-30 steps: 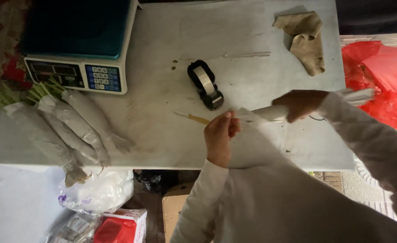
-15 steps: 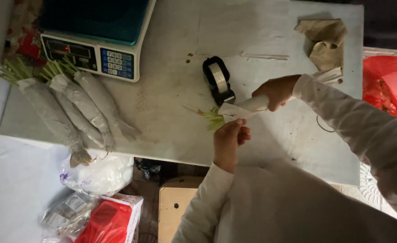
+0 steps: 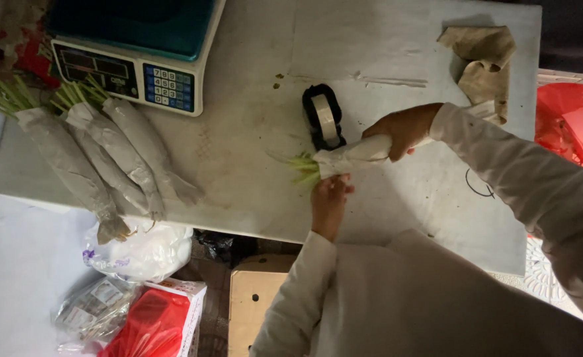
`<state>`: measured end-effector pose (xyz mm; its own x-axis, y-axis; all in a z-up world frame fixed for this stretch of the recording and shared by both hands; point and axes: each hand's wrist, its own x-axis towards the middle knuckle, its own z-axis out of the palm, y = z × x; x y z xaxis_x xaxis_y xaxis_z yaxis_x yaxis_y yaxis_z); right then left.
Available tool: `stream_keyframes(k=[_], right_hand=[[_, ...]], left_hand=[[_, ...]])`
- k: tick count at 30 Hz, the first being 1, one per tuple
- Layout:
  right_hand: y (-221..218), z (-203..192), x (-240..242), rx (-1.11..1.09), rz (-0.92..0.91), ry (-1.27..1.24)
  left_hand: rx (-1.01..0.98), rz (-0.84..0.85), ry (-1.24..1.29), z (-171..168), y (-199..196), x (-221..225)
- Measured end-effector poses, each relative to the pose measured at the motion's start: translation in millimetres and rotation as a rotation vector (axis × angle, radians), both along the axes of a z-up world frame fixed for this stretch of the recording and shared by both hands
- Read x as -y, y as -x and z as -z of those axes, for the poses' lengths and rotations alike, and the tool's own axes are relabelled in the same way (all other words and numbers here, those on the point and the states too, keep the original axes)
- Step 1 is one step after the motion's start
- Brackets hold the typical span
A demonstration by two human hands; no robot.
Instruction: Wrapping individual radishes in white paper and securing the wrap with tape from a dispenser.
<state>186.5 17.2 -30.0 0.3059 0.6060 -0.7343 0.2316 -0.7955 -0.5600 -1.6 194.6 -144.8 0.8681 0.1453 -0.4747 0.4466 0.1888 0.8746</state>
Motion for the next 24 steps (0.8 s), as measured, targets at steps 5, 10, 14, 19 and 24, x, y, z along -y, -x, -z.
stream_keyframes(k=[5,10,14,19,24], right_hand=[[16.5,-32.6,-13.7,-0.124,0.152,-0.033],[15.9,6.7,-12.7,-0.186,0.31,-0.125],[23.3,34.1,-20.7,-0.062,0.178,-0.158],[40.4,20.2,-35.3,-0.013,0.313,-0.146],[43.3,5.4,-35.5,-0.111,0.203,-0.16]], left_hand=[[0.172,-0.129,-0.08,7.3,-1.6,0.4],[0.345,-0.196,-0.184,-5.2,2.1,-0.6],[0.404,-0.189,-0.302,-9.3,-0.7,-5.6],[0.415,-0.138,-0.191,-2.7,-0.9,-22.5],[0.198,-0.1,-0.03,25.9,-1.8,-21.3]])
